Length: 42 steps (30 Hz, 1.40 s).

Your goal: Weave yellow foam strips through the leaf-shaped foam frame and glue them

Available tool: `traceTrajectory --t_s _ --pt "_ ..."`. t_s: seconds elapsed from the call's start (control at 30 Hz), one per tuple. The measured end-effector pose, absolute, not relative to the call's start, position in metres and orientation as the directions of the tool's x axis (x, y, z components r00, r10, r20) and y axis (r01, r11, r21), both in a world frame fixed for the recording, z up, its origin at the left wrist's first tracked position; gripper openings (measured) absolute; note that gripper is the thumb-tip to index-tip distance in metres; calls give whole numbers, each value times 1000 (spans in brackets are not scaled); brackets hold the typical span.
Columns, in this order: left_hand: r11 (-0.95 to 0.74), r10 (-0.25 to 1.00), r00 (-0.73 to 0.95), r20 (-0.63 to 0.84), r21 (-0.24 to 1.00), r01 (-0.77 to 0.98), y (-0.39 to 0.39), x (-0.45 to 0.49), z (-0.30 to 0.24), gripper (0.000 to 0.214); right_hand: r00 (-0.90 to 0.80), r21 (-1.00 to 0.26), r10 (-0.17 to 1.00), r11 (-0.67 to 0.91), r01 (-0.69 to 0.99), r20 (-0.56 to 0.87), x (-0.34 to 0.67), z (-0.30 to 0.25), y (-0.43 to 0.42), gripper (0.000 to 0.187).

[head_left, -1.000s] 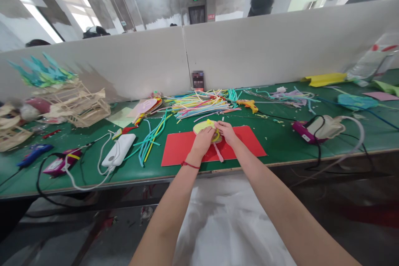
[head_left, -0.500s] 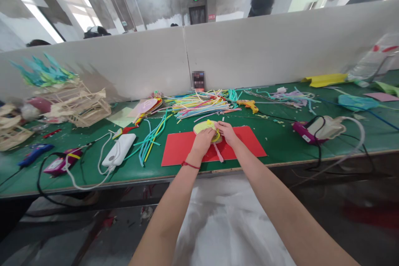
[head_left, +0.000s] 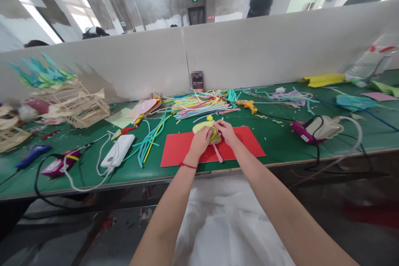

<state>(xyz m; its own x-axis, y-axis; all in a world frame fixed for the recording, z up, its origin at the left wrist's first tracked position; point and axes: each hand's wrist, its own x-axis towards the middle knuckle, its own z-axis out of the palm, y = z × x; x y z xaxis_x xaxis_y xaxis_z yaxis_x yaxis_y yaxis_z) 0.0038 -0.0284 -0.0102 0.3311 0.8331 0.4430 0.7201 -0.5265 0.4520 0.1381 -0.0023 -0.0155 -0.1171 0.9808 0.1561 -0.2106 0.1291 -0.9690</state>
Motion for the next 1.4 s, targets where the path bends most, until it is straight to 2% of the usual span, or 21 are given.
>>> traceTrajectory --t_s 0.17,0.37,0.57,0.83,1.2,1.4 --pt "-474 871 228 436 618 627 -25 1 -13 15 -124 -974 975 166 -156 186 138 -14 -3 32" --pt "-417 908 216 360 720 554 -24 0 -14 18 -113 -967 982 127 -220 154 138 -14 -4 32" --pt "-415 910 230 346 739 530 -24 0 -15 19 -104 -958 985 107 -264 139 137 -17 0 31" --pt "-387 918 153 366 741 549 -22 -1 -17 18 -70 -930 989 95 -355 128 139 -21 3 28" --pt "-355 930 88 358 804 478 -25 0 -10 21 -85 -892 995 5 -452 49 140 -20 3 32" --pt "-357 929 94 358 798 485 -25 0 -10 22 -91 -902 993 27 -431 74 139 -20 3 32"
